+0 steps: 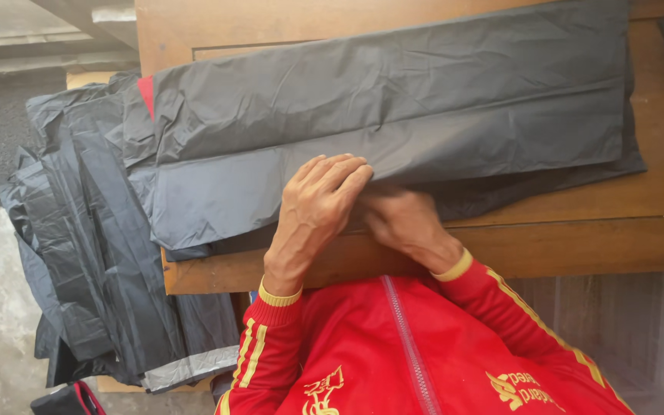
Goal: The person uses a feather duster to clean a black fabric item with red accents laid on a wooden table. They repeatedly brush the surface and fold the fabric while continuing to dust it.
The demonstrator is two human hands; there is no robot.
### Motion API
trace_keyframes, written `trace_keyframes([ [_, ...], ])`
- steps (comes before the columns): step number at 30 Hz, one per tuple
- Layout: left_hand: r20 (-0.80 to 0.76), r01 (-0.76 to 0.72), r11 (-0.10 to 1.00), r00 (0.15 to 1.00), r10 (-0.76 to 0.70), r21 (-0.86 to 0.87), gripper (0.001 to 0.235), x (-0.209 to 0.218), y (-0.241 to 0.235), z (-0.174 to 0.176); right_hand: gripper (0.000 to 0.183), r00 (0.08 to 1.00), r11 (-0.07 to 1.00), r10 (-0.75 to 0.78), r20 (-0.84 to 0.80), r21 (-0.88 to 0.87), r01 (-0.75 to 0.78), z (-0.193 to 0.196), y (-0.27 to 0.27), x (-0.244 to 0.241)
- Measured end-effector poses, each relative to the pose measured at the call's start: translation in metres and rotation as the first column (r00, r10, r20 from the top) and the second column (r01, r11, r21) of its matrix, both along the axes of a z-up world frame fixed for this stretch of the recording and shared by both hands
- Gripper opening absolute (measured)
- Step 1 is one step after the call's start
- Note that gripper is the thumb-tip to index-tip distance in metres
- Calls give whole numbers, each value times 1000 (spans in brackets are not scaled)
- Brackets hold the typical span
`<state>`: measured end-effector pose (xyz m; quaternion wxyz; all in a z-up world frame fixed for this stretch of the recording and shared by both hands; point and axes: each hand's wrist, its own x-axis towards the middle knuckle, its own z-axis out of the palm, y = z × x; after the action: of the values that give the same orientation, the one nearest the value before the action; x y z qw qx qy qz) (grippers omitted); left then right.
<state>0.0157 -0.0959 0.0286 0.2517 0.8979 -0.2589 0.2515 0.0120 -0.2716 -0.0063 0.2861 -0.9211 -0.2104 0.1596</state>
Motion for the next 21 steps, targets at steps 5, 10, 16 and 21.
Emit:
trace_keyframes([
  [5, -4, 4, 999, 1000, -4, -38, 15, -3, 1, 3, 23, 916, 895, -391, 86, -197, 400, -24, -72, -11],
  [10, -19, 40, 998, 999, -41, -48, 11, -4, 4, 1, 20, 739, 743, -597, 312, -130, 656, -40, -128, -16],
  [16, -56, 40, 996, 997, -45, -77, 10, -7, 3, -4, 8, 795, 883, -321, 515, -142, 448, -17, -84, -34],
  [21, -154, 30, 1000, 988, -29, 3, 17, -11, 6, -16, 15, 813, 831, -372, 448, -230, 506, -20, -91, -47],
])
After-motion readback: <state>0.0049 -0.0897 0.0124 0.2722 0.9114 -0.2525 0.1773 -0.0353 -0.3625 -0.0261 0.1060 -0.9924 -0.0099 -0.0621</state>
